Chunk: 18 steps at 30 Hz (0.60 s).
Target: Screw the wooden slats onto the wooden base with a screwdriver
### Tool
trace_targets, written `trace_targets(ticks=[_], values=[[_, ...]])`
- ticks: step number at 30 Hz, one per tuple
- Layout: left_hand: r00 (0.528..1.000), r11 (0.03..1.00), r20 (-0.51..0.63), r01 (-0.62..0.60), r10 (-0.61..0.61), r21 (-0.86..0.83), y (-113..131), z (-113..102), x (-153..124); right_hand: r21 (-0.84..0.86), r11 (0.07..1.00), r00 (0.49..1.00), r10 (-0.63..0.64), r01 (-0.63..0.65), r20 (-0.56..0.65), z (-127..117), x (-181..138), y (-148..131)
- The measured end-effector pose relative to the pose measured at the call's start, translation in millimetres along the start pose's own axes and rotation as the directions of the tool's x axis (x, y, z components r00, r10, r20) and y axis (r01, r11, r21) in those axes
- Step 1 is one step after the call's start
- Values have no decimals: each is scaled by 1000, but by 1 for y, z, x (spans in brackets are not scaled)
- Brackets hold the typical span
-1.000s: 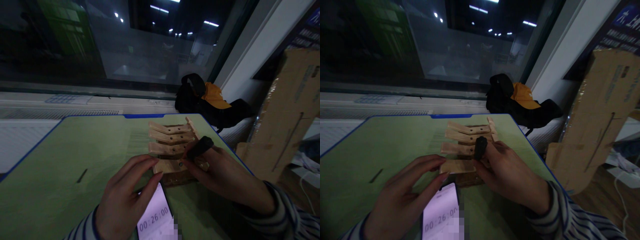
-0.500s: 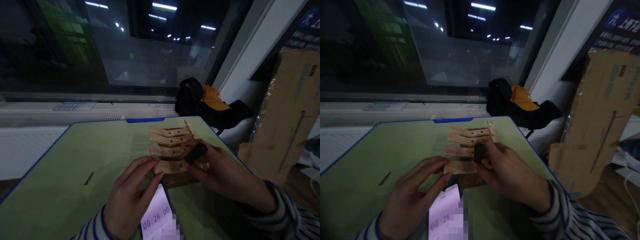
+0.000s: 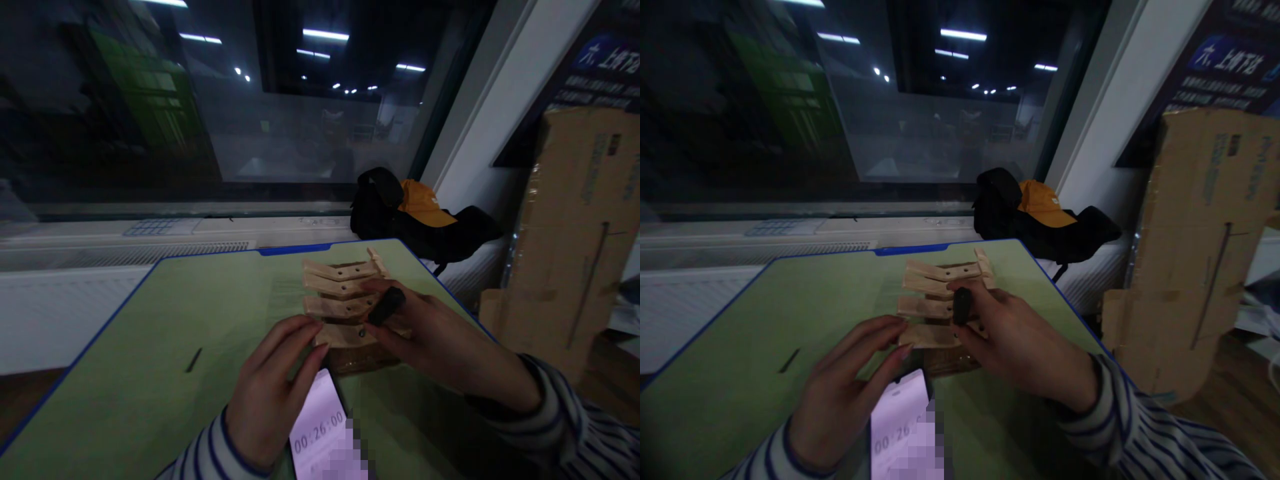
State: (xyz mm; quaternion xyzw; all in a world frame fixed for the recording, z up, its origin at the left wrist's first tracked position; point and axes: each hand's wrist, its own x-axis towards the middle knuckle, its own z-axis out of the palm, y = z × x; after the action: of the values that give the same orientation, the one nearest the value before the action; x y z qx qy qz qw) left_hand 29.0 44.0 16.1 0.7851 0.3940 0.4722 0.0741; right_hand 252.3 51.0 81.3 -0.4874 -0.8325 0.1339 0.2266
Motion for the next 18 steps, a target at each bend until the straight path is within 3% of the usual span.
trace_targets(ticks=[5,9,13,15,18], values=[[999,999,-34,-20,21,48,1,-1,2,-22,999,999,33,-32,30,-2,3,0],[990,983,-94,-92,108,158,3,-9,9,-31,999,999,24,-23,44,-5,6,-3],[990,990,-87,-99,107,96,9,-21,30,-15,999,998,-30,31,48,-7,10,-3],[998,998,-28,-61,61,4,13,-26,45,-4,998,997,-58,59,48,-7,11,-1],[979,998,204,-4,18,-70,18,-31,66,6,996,995,-88,88,51,-6,12,2]])
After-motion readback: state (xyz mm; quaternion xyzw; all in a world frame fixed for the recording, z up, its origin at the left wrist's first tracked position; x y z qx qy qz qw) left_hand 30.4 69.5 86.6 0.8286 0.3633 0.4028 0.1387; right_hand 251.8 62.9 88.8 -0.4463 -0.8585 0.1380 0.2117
